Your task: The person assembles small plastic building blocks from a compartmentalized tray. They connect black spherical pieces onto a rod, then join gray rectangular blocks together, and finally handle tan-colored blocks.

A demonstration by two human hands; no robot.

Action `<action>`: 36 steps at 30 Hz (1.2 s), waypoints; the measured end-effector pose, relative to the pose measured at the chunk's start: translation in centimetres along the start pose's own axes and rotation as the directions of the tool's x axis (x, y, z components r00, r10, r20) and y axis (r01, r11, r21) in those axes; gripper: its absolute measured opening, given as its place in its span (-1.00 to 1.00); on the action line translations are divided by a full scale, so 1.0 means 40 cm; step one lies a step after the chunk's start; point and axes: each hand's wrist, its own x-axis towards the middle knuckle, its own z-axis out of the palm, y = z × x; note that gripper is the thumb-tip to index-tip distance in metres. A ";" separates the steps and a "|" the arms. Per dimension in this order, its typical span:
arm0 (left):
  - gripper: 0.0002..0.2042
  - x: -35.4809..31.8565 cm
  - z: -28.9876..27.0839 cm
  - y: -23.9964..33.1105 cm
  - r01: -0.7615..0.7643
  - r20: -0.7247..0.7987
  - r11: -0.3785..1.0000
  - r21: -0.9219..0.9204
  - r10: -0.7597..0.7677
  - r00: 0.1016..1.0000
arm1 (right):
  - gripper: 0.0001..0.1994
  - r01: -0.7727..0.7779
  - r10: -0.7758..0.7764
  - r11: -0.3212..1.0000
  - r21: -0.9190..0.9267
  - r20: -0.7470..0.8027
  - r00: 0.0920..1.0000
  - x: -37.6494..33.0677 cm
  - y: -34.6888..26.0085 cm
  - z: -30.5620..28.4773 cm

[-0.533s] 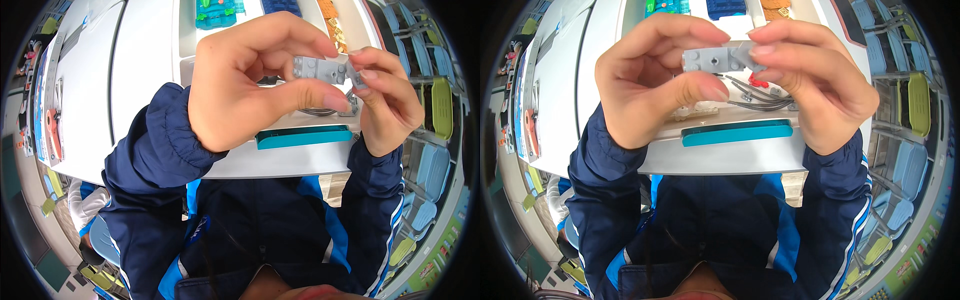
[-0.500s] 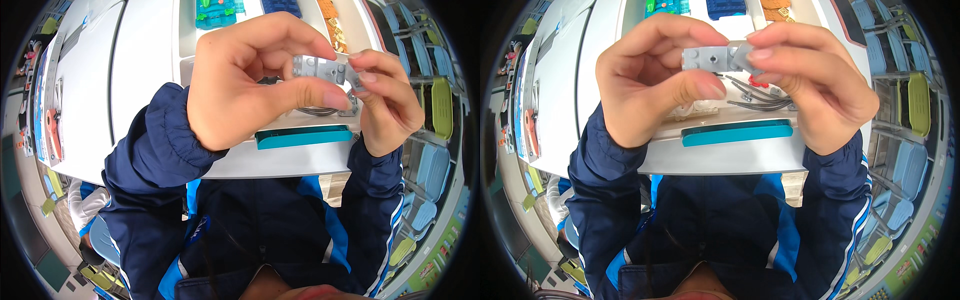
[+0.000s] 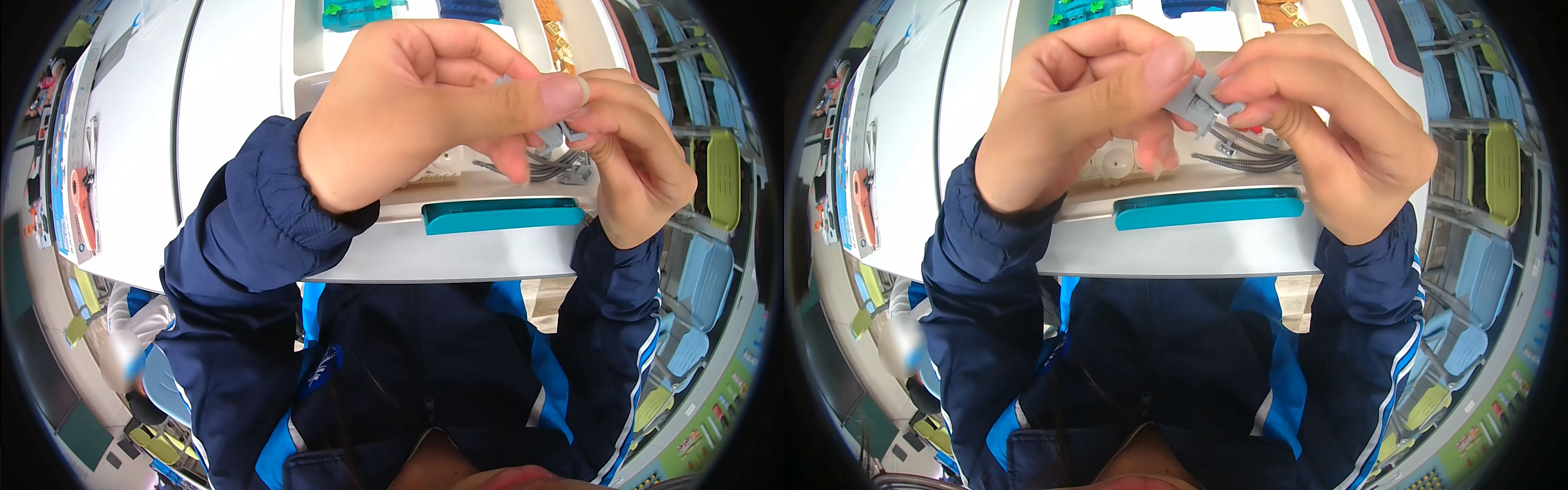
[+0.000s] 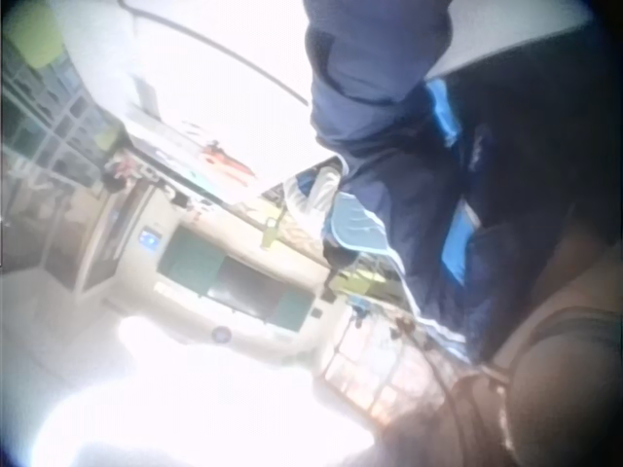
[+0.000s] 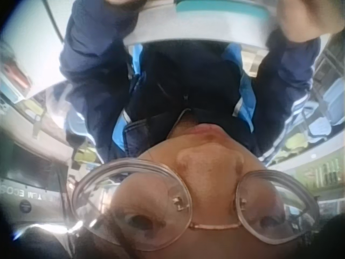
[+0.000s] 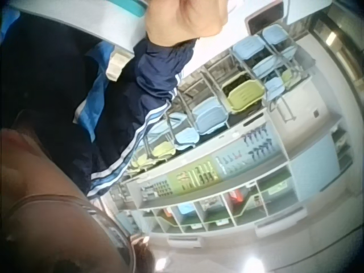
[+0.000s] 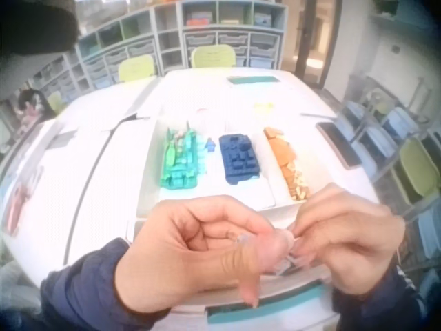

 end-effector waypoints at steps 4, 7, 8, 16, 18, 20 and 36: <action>-0.78 0.012 -0.028 0.033 0.289 0.158 0.891 -0.350 -0.248 0.956 | -0.87 -0.076 0.076 0.996 0.053 0.002 0.997 -0.008 0.003 0.006; -0.78 0.010 0.005 0.048 0.304 0.079 0.886 -0.349 -0.295 0.952 | -0.88 -0.042 0.042 0.999 0.026 -0.018 0.999 -0.008 0.002 -0.002; -0.77 0.008 0.005 0.043 0.280 0.059 0.901 -0.332 -0.277 0.959 | -0.88 -0.013 0.014 1.000 0.017 -0.021 1.000 -0.008 0.005 -0.002; -0.72 0.017 -0.003 0.047 0.315 0.069 0.914 -0.257 -0.307 0.949 | -0.89 -0.068 0.068 0.998 0.005 0.022 0.997 -0.008 -0.001 0.004; -0.70 0.024 -0.004 0.045 0.326 0.090 0.913 -0.246 -0.313 0.945 | -0.88 -0.069 0.068 0.997 0.026 0.025 0.997 -0.012 0.002 -0.002; -0.69 0.027 -0.010 0.037 0.293 0.115 0.920 -0.262 -0.271 0.956 | -0.86 -0.045 0.043 0.997 0.065 0.025 0.999 -0.016 0.014 -0.005; -0.75 0.017 -0.012 0.018 0.026 0.073 0.973 -0.229 -0.010 0.997 | -0.79 -0.325 0.364 0.897 0.298 -0.082 0.928 -0.019 0.002 0.008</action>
